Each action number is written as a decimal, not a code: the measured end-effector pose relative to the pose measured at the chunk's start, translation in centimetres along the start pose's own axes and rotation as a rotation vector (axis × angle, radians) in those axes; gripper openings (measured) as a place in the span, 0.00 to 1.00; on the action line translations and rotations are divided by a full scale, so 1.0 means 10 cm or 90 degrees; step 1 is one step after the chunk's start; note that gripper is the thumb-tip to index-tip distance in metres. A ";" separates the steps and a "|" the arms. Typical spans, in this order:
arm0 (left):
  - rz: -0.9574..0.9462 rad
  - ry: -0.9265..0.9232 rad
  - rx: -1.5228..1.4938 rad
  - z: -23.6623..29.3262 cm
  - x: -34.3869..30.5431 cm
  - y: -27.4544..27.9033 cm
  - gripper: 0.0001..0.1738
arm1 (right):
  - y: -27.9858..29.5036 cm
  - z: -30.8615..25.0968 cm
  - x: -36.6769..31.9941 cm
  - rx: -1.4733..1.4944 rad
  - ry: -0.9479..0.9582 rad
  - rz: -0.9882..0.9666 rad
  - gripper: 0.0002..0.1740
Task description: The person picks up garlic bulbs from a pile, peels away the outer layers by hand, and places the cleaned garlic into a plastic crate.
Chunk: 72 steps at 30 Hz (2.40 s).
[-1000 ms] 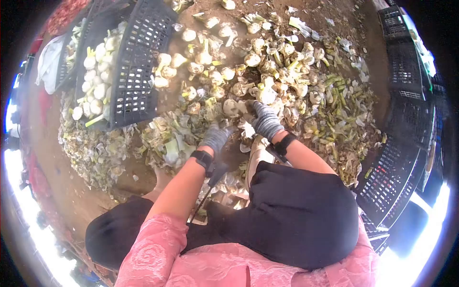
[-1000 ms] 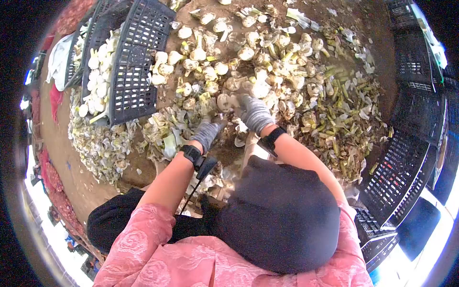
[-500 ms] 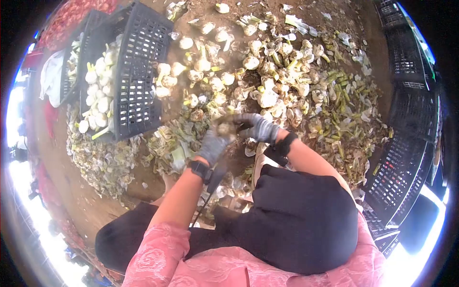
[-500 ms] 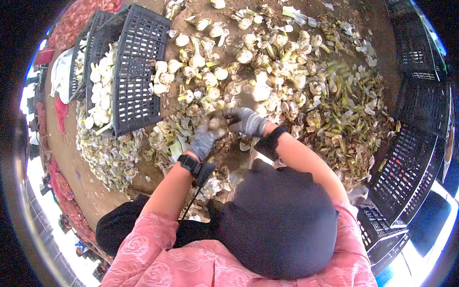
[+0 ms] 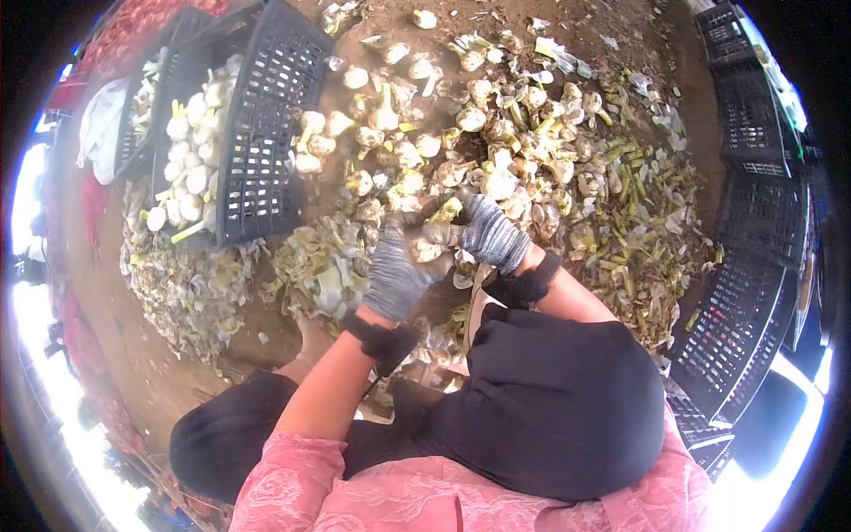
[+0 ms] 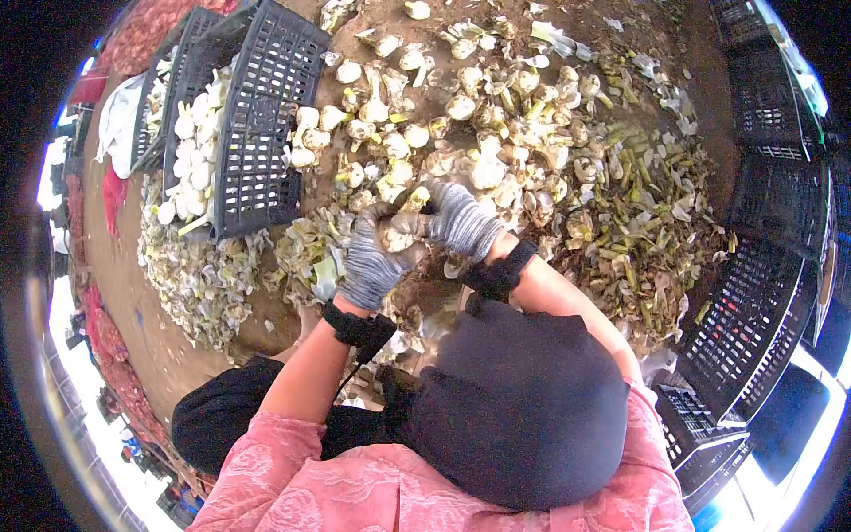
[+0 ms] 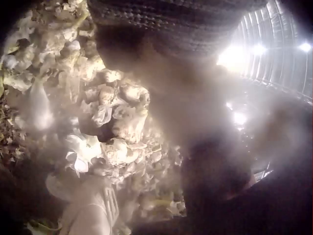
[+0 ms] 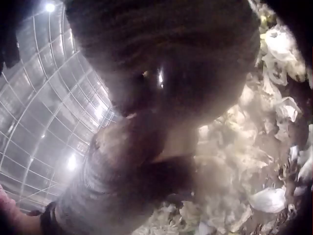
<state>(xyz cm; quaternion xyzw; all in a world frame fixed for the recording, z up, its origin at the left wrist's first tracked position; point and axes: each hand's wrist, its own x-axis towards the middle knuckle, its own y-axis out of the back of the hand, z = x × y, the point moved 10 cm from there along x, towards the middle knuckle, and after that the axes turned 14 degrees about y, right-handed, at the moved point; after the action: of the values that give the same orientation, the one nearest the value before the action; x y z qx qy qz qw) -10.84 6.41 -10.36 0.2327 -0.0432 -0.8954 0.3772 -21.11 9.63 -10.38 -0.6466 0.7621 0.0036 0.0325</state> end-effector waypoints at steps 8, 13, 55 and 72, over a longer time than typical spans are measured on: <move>-0.034 -0.055 0.099 0.28 -0.14 0.09 0.28 | -0.05 -0.11 -0.01 0.114 0.044 -0.050 0.11; -0.078 0.071 -0.211 -0.05 -0.07 0.15 0.29 | -0.02 0.00 -0.06 0.189 -0.022 -0.013 0.10; -0.106 0.008 -0.140 0.03 -0.03 0.21 0.32 | 0.08 -0.02 -0.13 0.194 0.036 0.093 0.09; -0.214 0.119 -0.261 0.08 -0.10 0.23 0.34 | 0.00 -0.05 -0.03 -0.473 -0.014 -0.171 0.36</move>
<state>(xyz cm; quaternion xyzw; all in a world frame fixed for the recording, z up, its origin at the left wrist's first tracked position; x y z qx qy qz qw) -9.07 5.34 -8.69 0.2366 0.2133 -0.9102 0.2647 -21.10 9.93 -9.86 -0.7084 0.6169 0.2819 -0.1955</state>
